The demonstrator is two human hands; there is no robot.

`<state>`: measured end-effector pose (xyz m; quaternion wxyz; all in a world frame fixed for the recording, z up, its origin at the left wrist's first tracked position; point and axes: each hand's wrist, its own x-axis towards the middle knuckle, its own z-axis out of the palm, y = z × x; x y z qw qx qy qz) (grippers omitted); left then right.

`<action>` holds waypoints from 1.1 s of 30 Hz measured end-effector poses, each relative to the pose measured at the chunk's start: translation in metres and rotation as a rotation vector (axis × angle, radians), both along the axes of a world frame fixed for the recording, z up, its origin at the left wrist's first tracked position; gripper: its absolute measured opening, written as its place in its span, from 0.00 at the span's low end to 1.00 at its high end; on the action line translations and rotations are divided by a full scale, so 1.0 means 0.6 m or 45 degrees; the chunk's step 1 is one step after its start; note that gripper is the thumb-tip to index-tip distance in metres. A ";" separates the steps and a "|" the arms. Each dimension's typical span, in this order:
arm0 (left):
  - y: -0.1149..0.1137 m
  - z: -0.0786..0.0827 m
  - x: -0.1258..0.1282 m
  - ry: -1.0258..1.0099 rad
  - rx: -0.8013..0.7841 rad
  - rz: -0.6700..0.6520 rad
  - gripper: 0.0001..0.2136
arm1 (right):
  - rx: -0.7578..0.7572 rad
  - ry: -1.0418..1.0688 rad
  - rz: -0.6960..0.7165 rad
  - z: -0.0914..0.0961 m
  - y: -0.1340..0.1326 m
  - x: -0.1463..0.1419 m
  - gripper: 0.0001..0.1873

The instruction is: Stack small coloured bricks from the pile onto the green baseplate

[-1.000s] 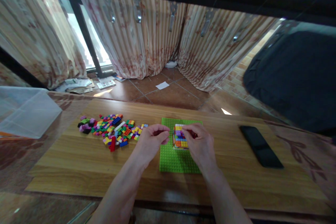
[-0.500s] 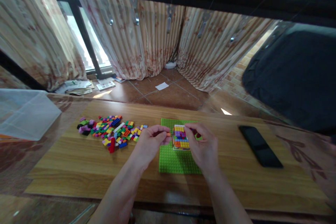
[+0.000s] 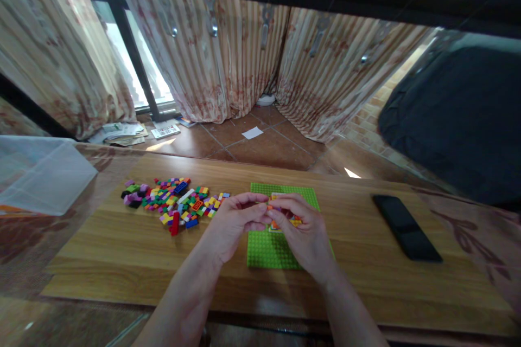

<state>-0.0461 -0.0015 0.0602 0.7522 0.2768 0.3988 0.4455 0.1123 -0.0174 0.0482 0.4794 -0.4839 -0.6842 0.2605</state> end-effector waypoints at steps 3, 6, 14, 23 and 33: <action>0.001 0.002 0.001 -0.013 -0.036 0.003 0.17 | -0.017 0.045 0.002 0.002 -0.001 -0.001 0.06; 0.000 0.003 0.003 -0.026 -0.065 0.009 0.16 | -0.028 0.098 -0.010 0.006 -0.003 -0.005 0.06; -0.001 0.009 0.000 -0.183 -0.096 -0.004 0.13 | -0.105 0.574 -0.121 0.003 0.003 0.010 0.04; 0.005 -0.001 0.001 0.053 -0.052 0.169 0.12 | -0.103 0.051 -0.322 -0.017 0.020 0.067 0.07; 0.004 -0.003 0.003 0.103 -0.015 0.165 0.14 | 0.080 -0.434 -0.245 -0.015 0.016 0.053 0.09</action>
